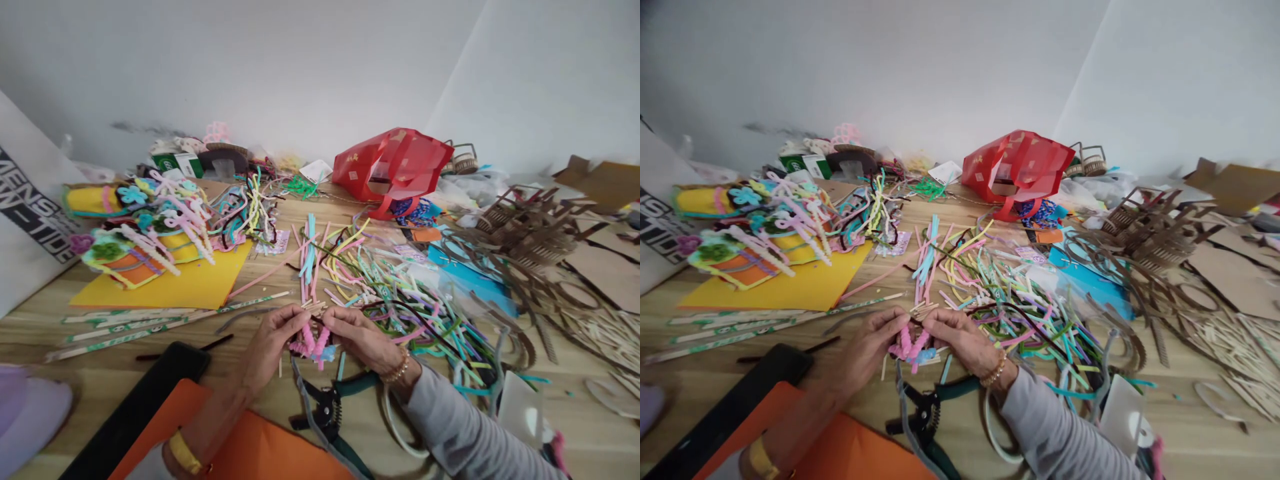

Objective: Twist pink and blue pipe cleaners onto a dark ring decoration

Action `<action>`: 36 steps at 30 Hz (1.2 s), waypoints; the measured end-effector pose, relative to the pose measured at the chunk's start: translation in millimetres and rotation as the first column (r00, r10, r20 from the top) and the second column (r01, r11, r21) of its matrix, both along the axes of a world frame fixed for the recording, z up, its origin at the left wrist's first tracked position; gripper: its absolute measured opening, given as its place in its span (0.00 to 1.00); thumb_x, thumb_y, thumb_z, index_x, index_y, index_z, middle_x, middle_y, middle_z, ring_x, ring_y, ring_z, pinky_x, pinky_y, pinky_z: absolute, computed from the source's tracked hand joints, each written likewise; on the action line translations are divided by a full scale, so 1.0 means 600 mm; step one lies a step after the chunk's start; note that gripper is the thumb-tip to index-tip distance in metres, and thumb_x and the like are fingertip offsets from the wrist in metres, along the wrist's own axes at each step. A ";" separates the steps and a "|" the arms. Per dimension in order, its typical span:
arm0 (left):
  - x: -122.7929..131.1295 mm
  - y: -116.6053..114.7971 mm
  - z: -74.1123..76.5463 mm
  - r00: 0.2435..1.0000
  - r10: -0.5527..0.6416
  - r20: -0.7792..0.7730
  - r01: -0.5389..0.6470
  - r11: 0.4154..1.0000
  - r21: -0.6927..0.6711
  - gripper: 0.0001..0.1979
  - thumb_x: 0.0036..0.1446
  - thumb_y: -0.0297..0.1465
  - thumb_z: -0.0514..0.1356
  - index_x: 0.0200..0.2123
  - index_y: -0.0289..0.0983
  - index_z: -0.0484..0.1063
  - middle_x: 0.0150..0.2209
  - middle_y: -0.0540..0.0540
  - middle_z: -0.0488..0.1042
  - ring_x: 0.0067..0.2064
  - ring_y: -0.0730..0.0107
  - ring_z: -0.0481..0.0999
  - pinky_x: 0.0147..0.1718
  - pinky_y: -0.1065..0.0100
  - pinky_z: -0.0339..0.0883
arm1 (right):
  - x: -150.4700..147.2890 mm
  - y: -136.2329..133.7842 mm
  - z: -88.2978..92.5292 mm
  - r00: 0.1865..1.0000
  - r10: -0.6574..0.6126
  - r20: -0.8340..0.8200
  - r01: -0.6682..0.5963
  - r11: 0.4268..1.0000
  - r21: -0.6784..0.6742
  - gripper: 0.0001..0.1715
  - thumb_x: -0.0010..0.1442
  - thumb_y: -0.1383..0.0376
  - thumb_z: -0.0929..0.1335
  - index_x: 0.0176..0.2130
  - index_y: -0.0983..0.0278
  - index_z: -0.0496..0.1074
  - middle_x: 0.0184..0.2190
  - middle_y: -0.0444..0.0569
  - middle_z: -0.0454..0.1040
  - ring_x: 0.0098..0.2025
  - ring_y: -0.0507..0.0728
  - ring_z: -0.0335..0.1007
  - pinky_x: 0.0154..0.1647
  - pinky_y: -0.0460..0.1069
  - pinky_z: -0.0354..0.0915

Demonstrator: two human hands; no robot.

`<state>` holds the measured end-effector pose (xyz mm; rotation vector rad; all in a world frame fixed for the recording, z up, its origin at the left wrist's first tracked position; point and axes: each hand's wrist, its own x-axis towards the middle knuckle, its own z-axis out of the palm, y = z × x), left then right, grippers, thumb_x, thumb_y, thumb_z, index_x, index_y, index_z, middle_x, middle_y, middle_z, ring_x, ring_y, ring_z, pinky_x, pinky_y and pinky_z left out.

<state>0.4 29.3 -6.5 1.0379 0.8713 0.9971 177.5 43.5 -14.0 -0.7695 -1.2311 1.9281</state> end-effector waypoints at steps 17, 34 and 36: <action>-0.003 0.000 0.010 0.993 -0.037 -0.109 0.044 0.997 0.065 0.11 0.56 0.33 0.59 0.24 0.35 0.70 0.20 0.51 0.73 0.23 0.74 0.70 0.27 0.72 0.64 | 0.001 0.000 0.018 0.985 -0.072 0.155 0.039 0.977 0.209 0.18 0.55 0.54 0.70 0.25 0.66 0.67 0.21 0.41 0.67 0.23 0.48 0.56 0.27 0.44 0.53; -0.005 0.005 -0.010 0.984 -0.161 -0.075 0.161 0.987 -0.015 0.12 0.54 0.34 0.61 0.23 0.33 0.71 0.21 0.51 0.69 0.23 0.76 0.64 0.25 0.73 0.57 | -0.003 -0.001 0.001 0.993 -0.119 0.005 0.118 0.984 0.137 0.16 0.55 0.56 0.71 0.27 0.67 0.69 0.23 0.43 0.69 0.26 0.49 0.63 0.30 0.45 0.59; -0.003 0.005 -0.010 0.987 -0.131 -0.095 0.133 0.991 0.014 0.13 0.56 0.34 0.60 0.23 0.33 0.72 0.21 0.51 0.69 0.23 0.76 0.64 0.25 0.73 0.57 | -0.004 0.000 0.000 0.992 -0.128 -0.001 0.127 0.986 0.104 0.16 0.55 0.56 0.70 0.27 0.67 0.70 0.22 0.43 0.69 0.25 0.50 0.63 0.30 0.45 0.59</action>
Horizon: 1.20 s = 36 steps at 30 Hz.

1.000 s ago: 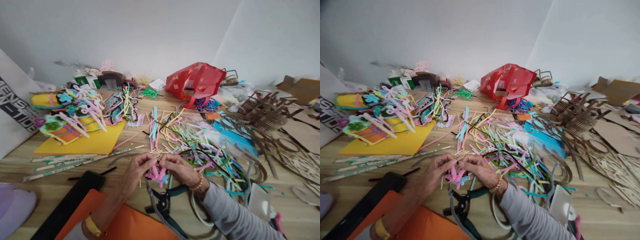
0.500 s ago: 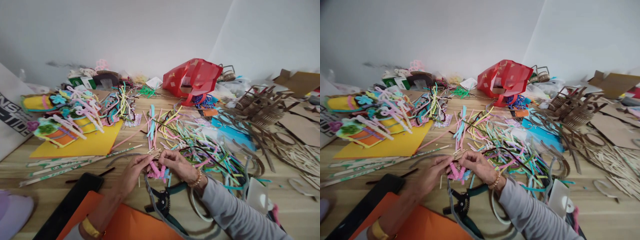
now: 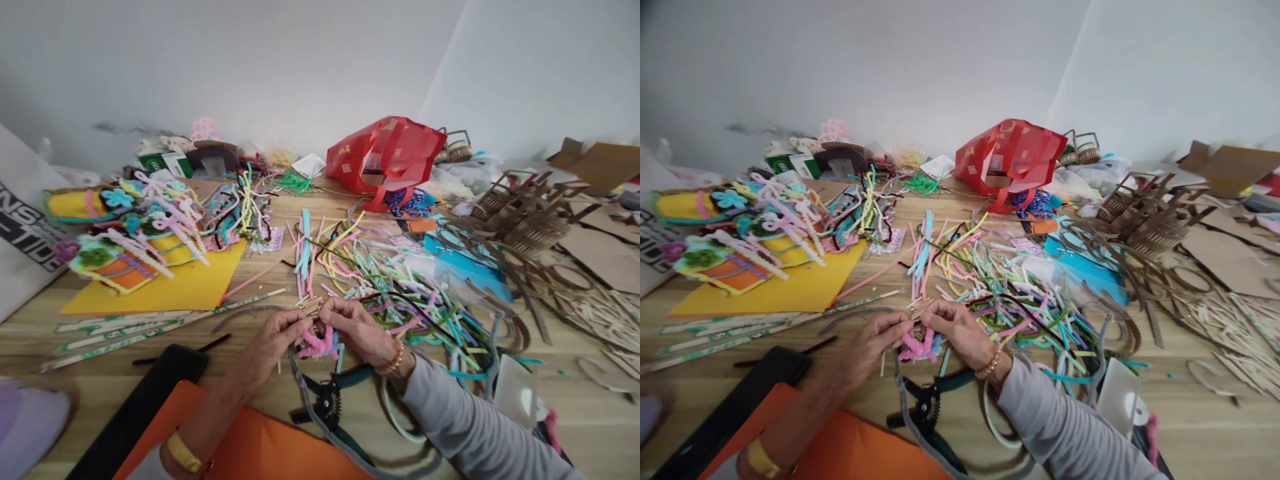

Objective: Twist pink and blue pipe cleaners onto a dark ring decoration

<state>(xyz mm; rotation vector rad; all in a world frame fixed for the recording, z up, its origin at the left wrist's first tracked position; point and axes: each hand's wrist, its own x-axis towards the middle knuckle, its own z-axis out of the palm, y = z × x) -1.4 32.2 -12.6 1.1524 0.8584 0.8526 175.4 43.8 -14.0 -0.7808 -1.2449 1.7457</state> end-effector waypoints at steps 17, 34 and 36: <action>0.003 0.004 0.016 0.944 0.157 0.290 -0.132 0.986 -0.104 0.14 0.56 0.38 0.59 0.29 0.32 0.74 0.28 0.45 0.74 0.31 0.68 0.71 0.32 0.69 0.63 | 0.006 0.007 -0.001 0.997 -0.018 0.069 0.015 0.999 0.048 0.17 0.54 0.53 0.70 0.29 0.65 0.71 0.26 0.43 0.67 0.28 0.49 0.60 0.32 0.45 0.56; 0.012 -0.009 0.025 0.969 0.202 -0.139 -0.182 0.973 0.142 0.15 0.56 0.35 0.57 0.20 0.37 0.62 0.17 0.56 0.60 0.21 0.77 0.61 0.23 0.74 0.56 | 0.000 -0.006 0.018 0.964 0.113 0.241 -0.164 0.966 0.202 0.18 0.61 0.56 0.64 0.27 0.66 0.66 0.25 0.43 0.64 0.29 0.50 0.58 0.32 0.46 0.56; 0.013 -0.011 0.025 0.973 0.201 -0.116 -0.186 0.974 0.125 0.16 0.55 0.36 0.58 0.20 0.37 0.61 0.17 0.56 0.59 0.20 0.77 0.59 0.22 0.74 0.56 | 0.000 -0.007 0.019 0.960 0.149 0.238 -0.201 0.956 0.214 0.17 0.62 0.57 0.64 0.27 0.66 0.65 0.25 0.43 0.63 0.29 0.50 0.58 0.33 0.46 0.56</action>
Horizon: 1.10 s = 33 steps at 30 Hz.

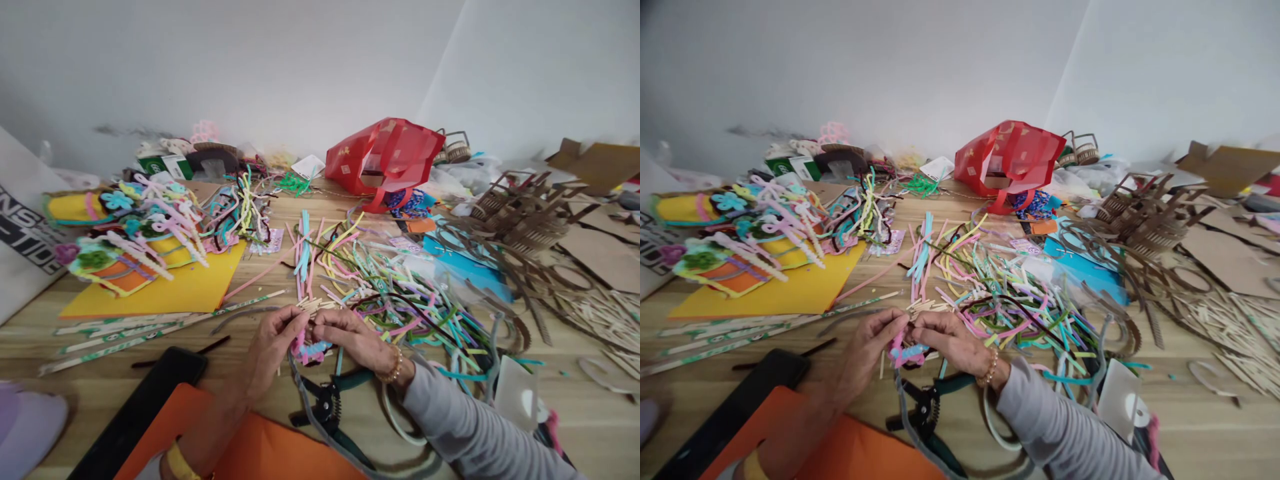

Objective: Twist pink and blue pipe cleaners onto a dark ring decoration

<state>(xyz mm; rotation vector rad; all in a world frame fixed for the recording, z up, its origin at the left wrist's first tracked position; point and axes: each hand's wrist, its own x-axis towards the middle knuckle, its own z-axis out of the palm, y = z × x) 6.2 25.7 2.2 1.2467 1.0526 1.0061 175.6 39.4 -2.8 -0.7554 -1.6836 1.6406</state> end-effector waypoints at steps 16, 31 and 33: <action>-0.005 0.010 -0.012 0.950 0.133 0.284 -0.095 0.985 -0.144 0.16 0.52 0.38 0.63 0.20 0.36 0.64 0.18 0.56 0.62 0.20 0.79 0.60 0.22 0.75 0.56 | -0.001 -0.002 0.003 0.987 -0.117 -0.111 0.100 0.984 -0.145 0.18 0.59 0.53 0.66 0.30 0.65 0.69 0.25 0.43 0.67 0.28 0.51 0.61 0.32 0.46 0.59; -0.006 0.008 -0.015 0.910 0.166 0.380 -0.037 0.945 -0.325 0.07 0.45 0.32 0.67 0.22 0.34 0.75 0.20 0.52 0.71 0.20 0.79 0.65 0.20 0.75 0.58 | 0.002 0.004 0.000 0.980 -0.178 -0.093 0.170 0.981 -0.094 0.16 0.55 0.54 0.70 0.31 0.66 0.73 0.24 0.43 0.69 0.27 0.50 0.62 0.30 0.45 0.60; -0.005 0.008 -0.012 0.891 0.171 0.420 -0.027 0.945 -0.327 0.07 0.44 0.30 0.67 0.21 0.34 0.75 0.20 0.52 0.70 0.21 0.78 0.66 0.21 0.75 0.59 | 0.001 0.002 0.003 0.982 -0.172 -0.085 0.165 0.983 -0.076 0.16 0.55 0.54 0.70 0.30 0.66 0.73 0.24 0.43 0.69 0.27 0.50 0.62 0.30 0.45 0.60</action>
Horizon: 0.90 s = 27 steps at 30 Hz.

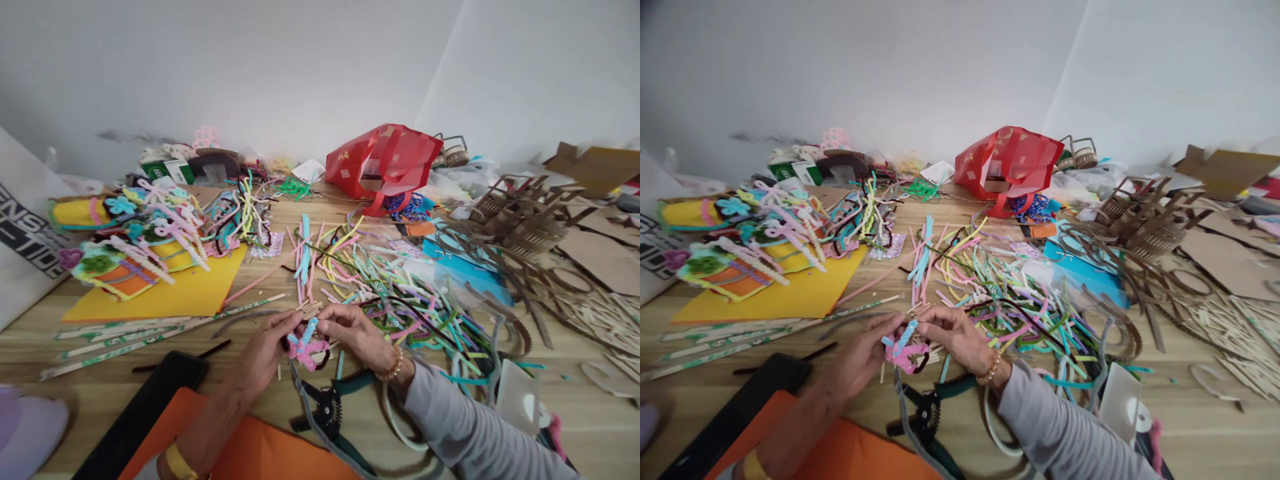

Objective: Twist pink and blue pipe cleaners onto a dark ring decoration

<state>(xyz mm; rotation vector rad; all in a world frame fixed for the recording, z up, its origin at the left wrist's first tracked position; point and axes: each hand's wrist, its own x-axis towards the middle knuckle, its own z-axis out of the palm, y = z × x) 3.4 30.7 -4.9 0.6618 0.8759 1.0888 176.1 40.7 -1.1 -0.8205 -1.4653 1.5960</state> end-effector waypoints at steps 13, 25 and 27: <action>-0.006 0.009 0.002 0.957 0.015 0.290 0.009 0.997 -0.081 0.04 0.44 0.24 0.67 0.27 0.32 0.76 0.25 0.48 0.76 0.26 0.74 0.72 0.30 0.71 0.66 | -0.004 0.009 -0.029 0.980 -0.028 -0.199 -0.008 0.985 -0.174 0.17 0.55 0.54 0.70 0.37 0.65 0.73 0.28 0.44 0.71 0.25 0.49 0.65 0.29 0.46 0.65; -0.008 -0.001 0.016 0.950 -0.120 -0.287 0.172 0.971 0.165 0.11 0.49 0.36 0.65 0.22 0.35 0.72 0.20 0.54 0.64 0.23 0.75 0.61 0.24 0.73 0.56 | 0.002 0.011 -0.022 0.990 -0.029 -0.140 0.003 0.984 -0.178 0.16 0.51 0.56 0.73 0.29 0.66 0.68 0.22 0.41 0.65 0.23 0.47 0.56 0.24 0.43 0.52; -0.006 -0.003 0.015 0.927 -0.116 -0.355 0.193 0.963 0.189 0.09 0.50 0.34 0.64 0.23 0.35 0.71 0.20 0.54 0.63 0.23 0.76 0.59 0.24 0.74 0.54 | 0.001 0.009 -0.022 0.987 -0.011 -0.160 -0.023 0.978 -0.206 0.16 0.50 0.56 0.73 0.30 0.65 0.69 0.22 0.40 0.64 0.23 0.47 0.56 0.23 0.43 0.52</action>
